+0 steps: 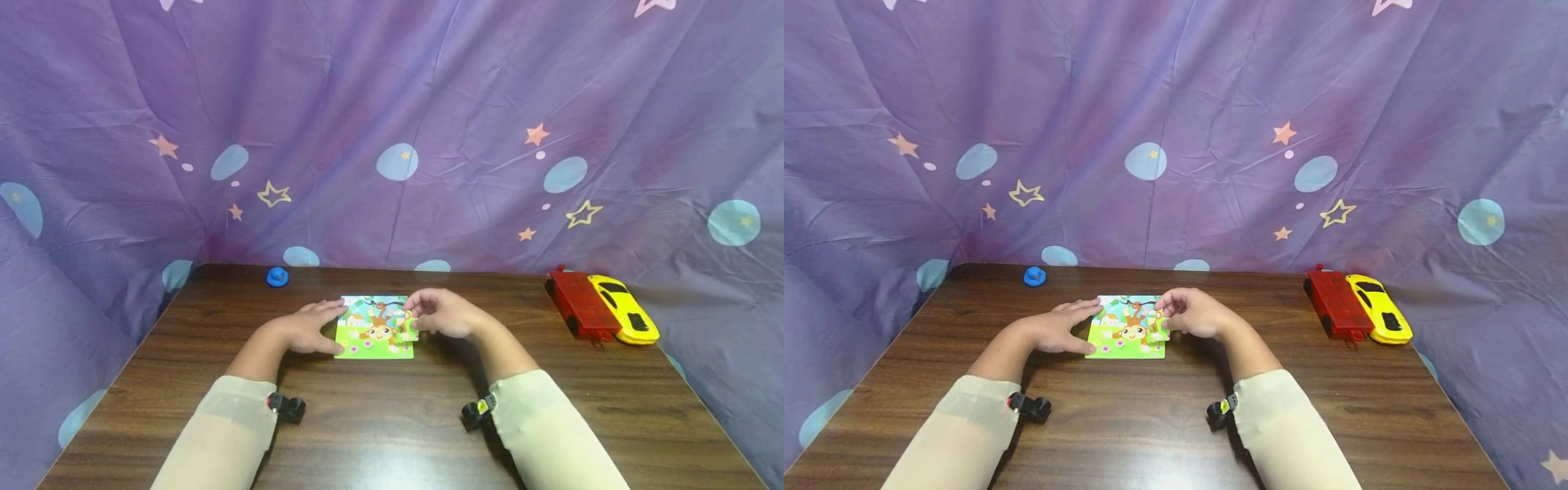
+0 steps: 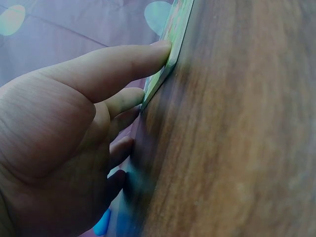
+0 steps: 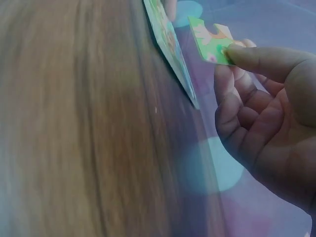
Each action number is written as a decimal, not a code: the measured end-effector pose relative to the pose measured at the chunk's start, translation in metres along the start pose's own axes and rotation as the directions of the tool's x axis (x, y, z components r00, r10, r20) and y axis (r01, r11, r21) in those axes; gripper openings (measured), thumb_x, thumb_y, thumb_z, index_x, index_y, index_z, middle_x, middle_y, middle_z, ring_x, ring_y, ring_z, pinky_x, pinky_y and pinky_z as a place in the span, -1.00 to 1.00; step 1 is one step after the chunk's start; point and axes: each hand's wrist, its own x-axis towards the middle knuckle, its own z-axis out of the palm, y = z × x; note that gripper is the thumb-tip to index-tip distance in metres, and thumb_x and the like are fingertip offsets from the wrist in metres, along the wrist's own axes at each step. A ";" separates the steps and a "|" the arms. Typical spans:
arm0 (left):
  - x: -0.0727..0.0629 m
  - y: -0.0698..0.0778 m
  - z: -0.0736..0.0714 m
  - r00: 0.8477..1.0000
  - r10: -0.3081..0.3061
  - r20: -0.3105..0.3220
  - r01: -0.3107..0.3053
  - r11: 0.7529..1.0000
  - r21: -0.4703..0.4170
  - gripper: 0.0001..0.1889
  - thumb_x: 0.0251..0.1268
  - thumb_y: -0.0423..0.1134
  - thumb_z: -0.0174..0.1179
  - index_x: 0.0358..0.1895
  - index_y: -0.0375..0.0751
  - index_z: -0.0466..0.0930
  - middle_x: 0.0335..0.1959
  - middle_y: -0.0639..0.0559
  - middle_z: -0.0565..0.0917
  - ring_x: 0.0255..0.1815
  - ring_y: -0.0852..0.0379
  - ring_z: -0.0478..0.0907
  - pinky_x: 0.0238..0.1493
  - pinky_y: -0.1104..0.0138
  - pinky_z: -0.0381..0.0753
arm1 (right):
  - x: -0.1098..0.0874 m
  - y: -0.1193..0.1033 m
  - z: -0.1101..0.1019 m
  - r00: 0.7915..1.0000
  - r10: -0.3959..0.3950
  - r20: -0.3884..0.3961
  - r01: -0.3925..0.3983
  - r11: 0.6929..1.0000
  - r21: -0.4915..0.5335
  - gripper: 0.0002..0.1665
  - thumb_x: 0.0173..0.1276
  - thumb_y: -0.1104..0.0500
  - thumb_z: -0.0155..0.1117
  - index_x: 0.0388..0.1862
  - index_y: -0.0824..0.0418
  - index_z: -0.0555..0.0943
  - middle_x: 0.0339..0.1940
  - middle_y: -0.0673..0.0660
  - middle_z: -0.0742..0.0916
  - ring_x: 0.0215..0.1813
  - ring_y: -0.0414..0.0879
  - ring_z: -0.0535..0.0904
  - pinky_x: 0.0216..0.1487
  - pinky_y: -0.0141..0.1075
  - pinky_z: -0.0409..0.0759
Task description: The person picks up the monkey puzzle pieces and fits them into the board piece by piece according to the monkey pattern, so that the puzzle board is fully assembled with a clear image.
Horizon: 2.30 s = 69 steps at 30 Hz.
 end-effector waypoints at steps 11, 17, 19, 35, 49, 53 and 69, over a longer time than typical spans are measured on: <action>-0.001 0.000 0.000 1.000 0.001 0.004 -0.001 1.000 0.005 0.02 0.34 0.15 0.39 0.76 0.01 0.07 0.83 -0.05 -0.04 0.83 -0.34 -0.23 0.72 -0.42 -0.15 | 0.008 -0.003 0.018 0.999 0.023 0.024 -0.022 0.999 -0.044 -0.71 0.37 0.30 0.44 0.06 0.16 0.70 -0.18 0.08 0.74 -0.28 -0.14 0.60 -0.32 -0.35 0.59; -0.001 0.000 -0.001 1.000 0.001 0.003 -0.001 1.000 -0.002 0.02 0.33 0.15 0.40 0.76 0.02 0.07 0.84 -0.04 -0.04 0.83 -0.34 -0.23 0.70 -0.45 -0.15 | 0.006 -0.001 0.023 0.999 0.039 0.014 -0.038 0.998 -0.059 -0.72 0.34 0.34 0.46 0.01 0.18 0.70 -0.21 0.08 0.74 -0.28 -0.13 0.59 -0.31 -0.35 0.60; -0.001 0.000 -0.001 1.000 0.003 0.003 -0.003 1.000 0.000 0.02 0.34 0.15 0.40 0.76 0.03 0.07 0.84 -0.03 -0.05 0.83 -0.34 -0.24 0.70 -0.46 -0.15 | 0.006 -0.001 0.024 0.999 0.036 0.011 -0.035 0.997 -0.068 -0.71 0.32 0.34 0.47 0.00 0.19 0.70 -0.20 0.09 0.75 -0.22 -0.13 0.62 -0.25 -0.34 0.64; 0.001 -0.001 0.000 1.000 0.010 -0.008 -0.010 1.000 0.020 0.02 0.33 0.17 0.39 0.76 0.01 0.09 0.83 -0.06 -0.02 0.83 -0.34 -0.20 0.72 -0.42 -0.15 | 0.008 -0.002 0.028 1.000 -0.010 -0.018 0.008 0.992 -0.125 -0.72 0.28 0.34 0.51 -0.03 0.24 0.71 -0.23 0.07 0.77 -0.15 -0.16 0.66 -0.02 -0.32 0.65; 0.001 -0.001 0.000 1.000 0.012 -0.003 -0.012 1.000 0.015 0.01 0.33 0.16 0.39 0.76 0.01 0.09 0.83 -0.04 -0.03 0.83 -0.33 -0.22 0.73 -0.41 -0.16 | 0.008 0.002 0.026 0.999 0.049 0.005 -0.048 0.988 -0.144 -0.49 0.04 0.38 0.63 0.02 0.21 0.74 -0.21 0.06 0.66 -0.19 -0.14 0.54 -0.17 -0.38 0.60; 0.001 -0.001 0.000 1.000 0.008 0.000 -0.008 1.000 0.011 0.01 0.34 0.16 0.39 0.76 0.02 0.08 0.83 -0.04 -0.03 0.83 -0.34 -0.22 0.71 -0.44 -0.16 | 0.007 0.003 0.026 0.998 0.062 0.014 -0.059 0.983 -0.174 -0.50 0.06 0.35 0.64 0.03 0.18 0.76 -0.20 0.07 0.68 -0.23 -0.15 0.54 -0.16 -0.37 0.59; 0.000 0.000 0.001 1.000 -0.005 0.003 0.005 1.000 0.018 0.01 0.34 0.19 0.38 0.77 0.09 0.06 0.84 -0.01 -0.06 0.84 -0.32 -0.25 0.71 -0.44 -0.16 | 0.007 0.002 0.027 0.997 0.076 0.022 -0.069 0.974 -0.214 -0.53 0.10 0.33 0.62 0.05 0.15 0.79 -0.20 0.06 0.68 -0.15 -0.14 0.54 -0.14 -0.37 0.58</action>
